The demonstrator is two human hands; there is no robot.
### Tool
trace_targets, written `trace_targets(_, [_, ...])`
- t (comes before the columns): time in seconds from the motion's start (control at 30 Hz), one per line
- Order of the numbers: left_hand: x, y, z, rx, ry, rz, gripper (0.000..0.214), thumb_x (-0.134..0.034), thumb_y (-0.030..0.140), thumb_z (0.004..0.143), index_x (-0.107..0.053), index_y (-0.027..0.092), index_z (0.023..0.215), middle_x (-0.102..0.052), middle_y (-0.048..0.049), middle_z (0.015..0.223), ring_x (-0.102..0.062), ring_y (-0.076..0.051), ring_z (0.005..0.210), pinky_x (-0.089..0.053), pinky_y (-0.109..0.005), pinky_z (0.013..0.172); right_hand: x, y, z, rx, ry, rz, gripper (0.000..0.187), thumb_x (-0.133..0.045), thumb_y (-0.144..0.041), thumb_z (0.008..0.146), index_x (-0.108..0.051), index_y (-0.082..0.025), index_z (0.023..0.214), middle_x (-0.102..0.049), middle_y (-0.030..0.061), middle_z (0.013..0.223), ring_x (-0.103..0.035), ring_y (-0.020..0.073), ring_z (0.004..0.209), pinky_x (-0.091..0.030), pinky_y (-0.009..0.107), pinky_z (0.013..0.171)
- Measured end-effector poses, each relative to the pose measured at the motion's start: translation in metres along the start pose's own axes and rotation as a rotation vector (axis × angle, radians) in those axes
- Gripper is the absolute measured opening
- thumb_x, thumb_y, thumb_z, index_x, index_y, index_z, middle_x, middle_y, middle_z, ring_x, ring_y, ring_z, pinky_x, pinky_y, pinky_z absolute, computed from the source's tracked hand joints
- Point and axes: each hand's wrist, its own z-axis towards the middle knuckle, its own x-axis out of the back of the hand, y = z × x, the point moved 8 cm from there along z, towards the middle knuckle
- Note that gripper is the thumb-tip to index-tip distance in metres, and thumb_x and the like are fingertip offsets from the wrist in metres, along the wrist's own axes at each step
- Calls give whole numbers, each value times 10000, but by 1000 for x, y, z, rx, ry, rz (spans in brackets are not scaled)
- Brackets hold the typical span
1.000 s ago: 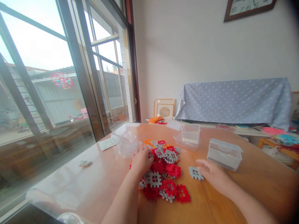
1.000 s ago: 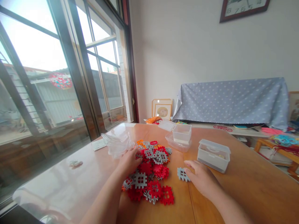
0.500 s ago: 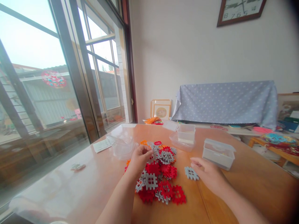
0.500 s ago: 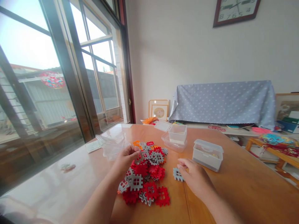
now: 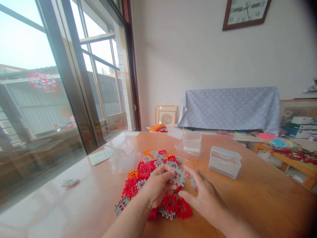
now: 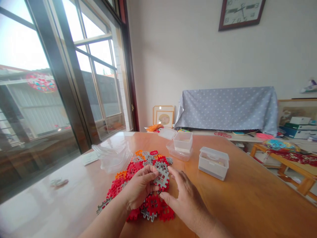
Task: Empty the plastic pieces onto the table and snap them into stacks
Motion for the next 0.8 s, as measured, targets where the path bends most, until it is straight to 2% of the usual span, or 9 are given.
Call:
trace_targets(0.17, [-9,-9,-3,79,-43,-21,264,-808,276,732,-580,192,834,-600,7,778,-618,-122,693,-513,-203,562,7,-6,2,96,59,-38,518,-679,-329,865,-527,-323,1361,-614,83,1331,-625,280,1183,-582,423,934])
trace_targets(0.3, [-8,-10,-2,71,-56,29,250,-810,284,722,-598,183,810,-615,3,766,-604,-111,666,-475,-195,559,7,-3,5,131,42,-31,423,-643,-271,875,-581,-318,1291,-649,86,1258,-647,280,1127,-580,438,943])
trace_targets(0.43, [-5,-14,2,55,-54,29,234,-801,287,734,-607,173,801,-631,-6,742,-562,-90,590,-398,-180,501,10,-5,3,124,50,-48,492,-662,-293,865,-550,-326,1344,-632,86,1300,-627,290,1170,-561,454,983])
trace_targets(0.57, [-1,-17,5,70,-25,-7,246,-813,276,735,-599,171,797,-614,-4,724,-577,-96,604,-437,-180,530,14,-10,2,132,65,-128,582,-722,-323,819,-536,-331,1370,-605,84,1321,-600,304,1208,-530,468,1033])
trace_targets(0.8, [-2,-16,3,80,1,12,267,-833,264,708,-601,169,799,-621,-2,727,-600,-98,625,-498,-198,598,12,-14,2,170,36,-176,572,-713,-280,824,-534,-316,1366,-608,92,1256,-602,296,1163,-540,467,992])
